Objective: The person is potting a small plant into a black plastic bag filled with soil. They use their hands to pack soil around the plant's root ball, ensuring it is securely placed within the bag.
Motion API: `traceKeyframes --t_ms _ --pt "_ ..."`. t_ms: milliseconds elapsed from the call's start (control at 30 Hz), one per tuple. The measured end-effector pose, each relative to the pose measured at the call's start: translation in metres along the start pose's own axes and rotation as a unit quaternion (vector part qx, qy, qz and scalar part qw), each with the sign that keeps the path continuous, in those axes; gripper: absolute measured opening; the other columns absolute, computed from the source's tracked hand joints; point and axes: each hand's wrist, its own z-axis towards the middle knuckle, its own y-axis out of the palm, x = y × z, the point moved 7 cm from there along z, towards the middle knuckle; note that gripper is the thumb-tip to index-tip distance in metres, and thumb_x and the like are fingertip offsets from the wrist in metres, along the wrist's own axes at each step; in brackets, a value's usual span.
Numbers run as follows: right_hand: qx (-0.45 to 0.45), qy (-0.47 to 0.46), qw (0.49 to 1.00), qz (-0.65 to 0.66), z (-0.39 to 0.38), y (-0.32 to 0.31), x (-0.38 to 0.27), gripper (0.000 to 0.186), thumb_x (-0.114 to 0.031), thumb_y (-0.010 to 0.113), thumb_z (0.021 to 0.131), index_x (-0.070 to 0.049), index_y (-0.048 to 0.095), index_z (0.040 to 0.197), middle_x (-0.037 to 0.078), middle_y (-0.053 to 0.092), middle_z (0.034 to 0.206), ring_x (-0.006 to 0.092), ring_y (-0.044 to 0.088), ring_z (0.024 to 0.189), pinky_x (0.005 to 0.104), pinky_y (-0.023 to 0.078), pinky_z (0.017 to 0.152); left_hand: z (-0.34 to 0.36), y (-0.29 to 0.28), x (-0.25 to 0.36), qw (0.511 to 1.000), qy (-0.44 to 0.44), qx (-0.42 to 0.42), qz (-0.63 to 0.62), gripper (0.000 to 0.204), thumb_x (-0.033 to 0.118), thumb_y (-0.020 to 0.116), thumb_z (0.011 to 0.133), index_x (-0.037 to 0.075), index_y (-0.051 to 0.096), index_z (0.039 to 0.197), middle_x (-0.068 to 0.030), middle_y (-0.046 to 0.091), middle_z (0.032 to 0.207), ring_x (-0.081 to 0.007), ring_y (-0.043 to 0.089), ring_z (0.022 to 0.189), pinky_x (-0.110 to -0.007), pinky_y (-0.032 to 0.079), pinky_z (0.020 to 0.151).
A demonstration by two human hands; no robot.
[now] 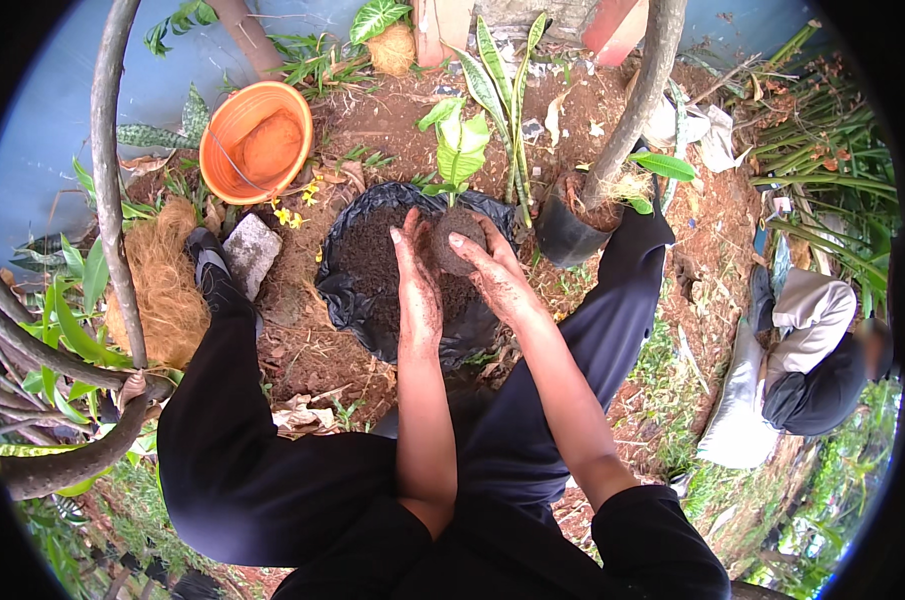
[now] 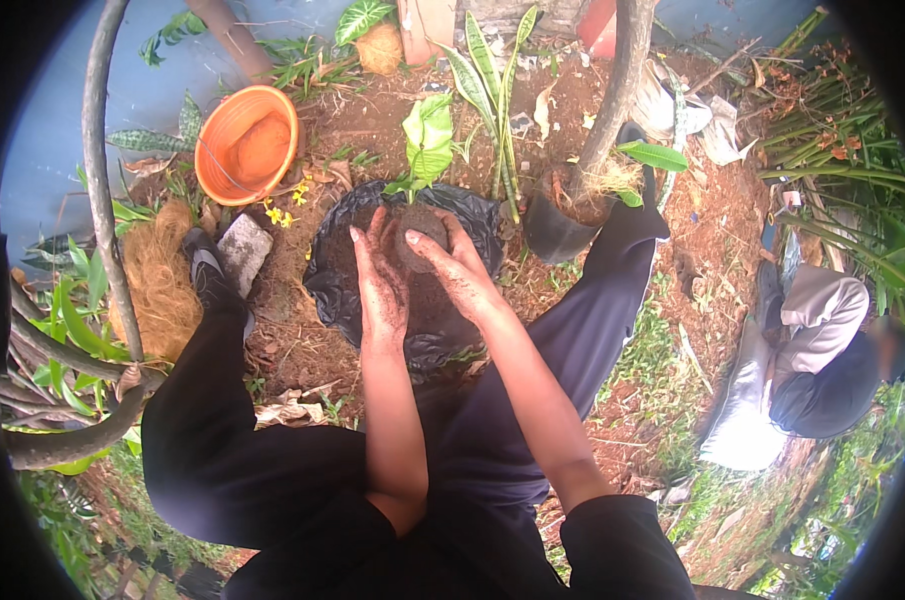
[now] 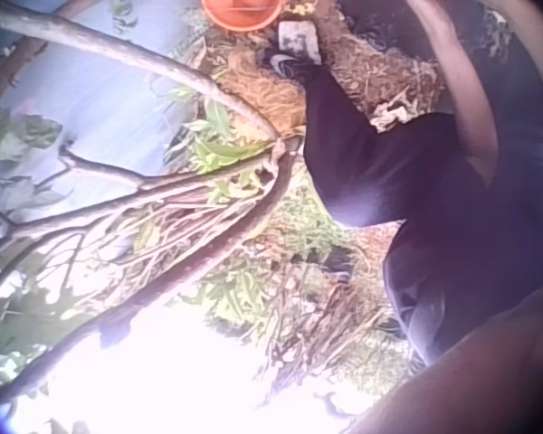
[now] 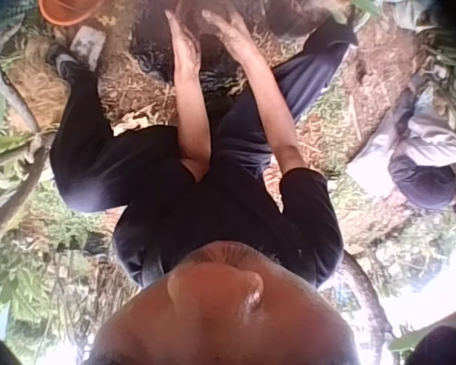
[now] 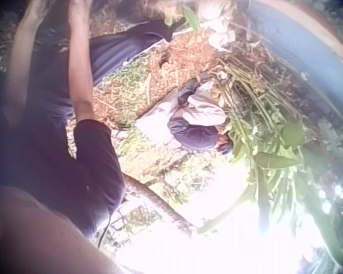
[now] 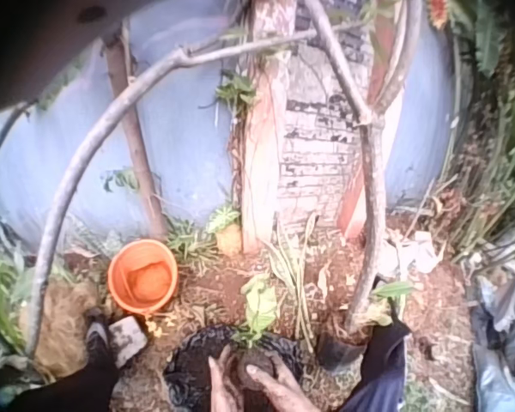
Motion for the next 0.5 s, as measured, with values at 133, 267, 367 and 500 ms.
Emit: traceKeyframes --t_ms 133,267,367,500 --pt "0.003 0.010 0.998 0.054 0.004 -0.007 0.004 0.063 -0.028 0.068 0.093 0.000 0.037 0.140 0.013 0.053 0.130 0.0189 0.054 0.118 0.0339 0.046 0.096 -0.004 0.003 0.004 0.998 -0.012 -0.012 0.064 0.078 0.065 0.036 0.098 0.010 0.027 0.153 -0.0172 0.023 0.157 -0.0306 0.016 0.148 -0.051 0.010 0.118" --pt "-0.007 0.014 0.995 0.099 0.003 -0.007 0.003 0.069 -0.031 0.067 0.093 -0.001 0.032 0.144 0.012 0.052 0.133 0.0208 0.053 0.122 0.0372 0.048 0.097 -0.011 0.015 0.016 0.990 0.022 0.010 0.141 0.075 0.042 0.061 0.096 0.006 0.027 0.151 -0.0189 0.032 0.151 -0.0265 0.031 0.140 -0.038 0.025 0.115" --pt "-0.017 0.016 0.991 0.132 0.005 -0.011 0.009 0.050 -0.027 0.059 0.098 -0.004 0.042 0.139 0.010 0.058 0.125 0.0217 0.062 0.111 0.0372 0.050 0.098 -0.010 0.019 0.010 0.989 0.039 0.008 0.142 0.078 0.038 0.066 0.094 0.003 0.026 0.151 -0.0183 0.035 0.148 -0.0255 0.036 0.136 -0.037 0.030 0.112" --pt "0.023 0.015 0.994 0.107 0.005 -0.014 0.013 0.065 -0.029 0.067 0.093 -0.002 0.035 0.142 0.010 0.054 0.130 0.0206 0.056 0.119 0.0358 0.050 0.096 -0.004 0.012 0.002 0.995 0.032 -0.005 0.091 0.074 0.041 0.061 0.096 0.003 0.028 0.151 -0.0169 0.036 0.148 -0.0253 0.036 0.136 -0.038 0.030 0.112"
